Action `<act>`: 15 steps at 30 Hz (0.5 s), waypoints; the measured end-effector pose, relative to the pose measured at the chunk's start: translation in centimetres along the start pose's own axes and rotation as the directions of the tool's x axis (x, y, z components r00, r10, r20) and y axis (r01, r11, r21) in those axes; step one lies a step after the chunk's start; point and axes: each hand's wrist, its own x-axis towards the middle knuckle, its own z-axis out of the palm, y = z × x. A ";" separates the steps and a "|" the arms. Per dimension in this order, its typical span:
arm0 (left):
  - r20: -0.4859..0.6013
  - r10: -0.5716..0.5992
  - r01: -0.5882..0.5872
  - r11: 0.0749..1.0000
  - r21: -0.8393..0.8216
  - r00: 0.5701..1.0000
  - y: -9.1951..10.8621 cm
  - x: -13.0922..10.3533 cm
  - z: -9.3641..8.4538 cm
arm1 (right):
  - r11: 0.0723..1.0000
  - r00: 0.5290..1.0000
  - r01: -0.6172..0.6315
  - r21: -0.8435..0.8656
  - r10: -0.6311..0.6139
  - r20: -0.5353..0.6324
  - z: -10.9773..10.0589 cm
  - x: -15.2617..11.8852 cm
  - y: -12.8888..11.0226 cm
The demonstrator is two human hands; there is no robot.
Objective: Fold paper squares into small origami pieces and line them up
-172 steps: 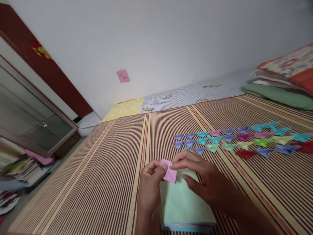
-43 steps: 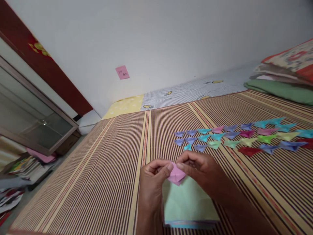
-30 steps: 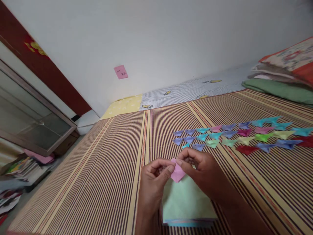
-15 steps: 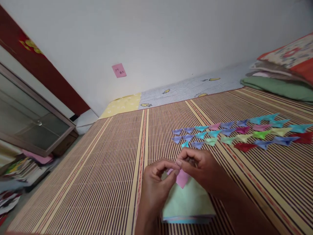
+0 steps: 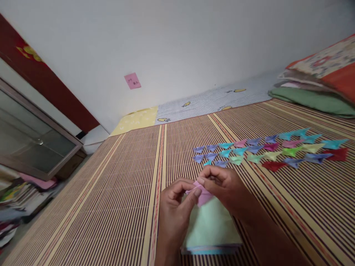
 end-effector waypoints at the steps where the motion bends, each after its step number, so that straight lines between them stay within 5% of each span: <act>1: -0.020 -0.019 0.018 1.000 -0.016 1.000 -0.1 -0.1 0.1 | 1.000 1.000 -0.006 0.018 0.005 0.012 -0.1 0.0 0.0; 15: -0.150 -0.129 0.113 0.987 -0.112 0.980 0.0 -0.3 1.3 | 0.999 0.999 0.002 0.032 -0.004 0.039 -0.4 0.1 0.3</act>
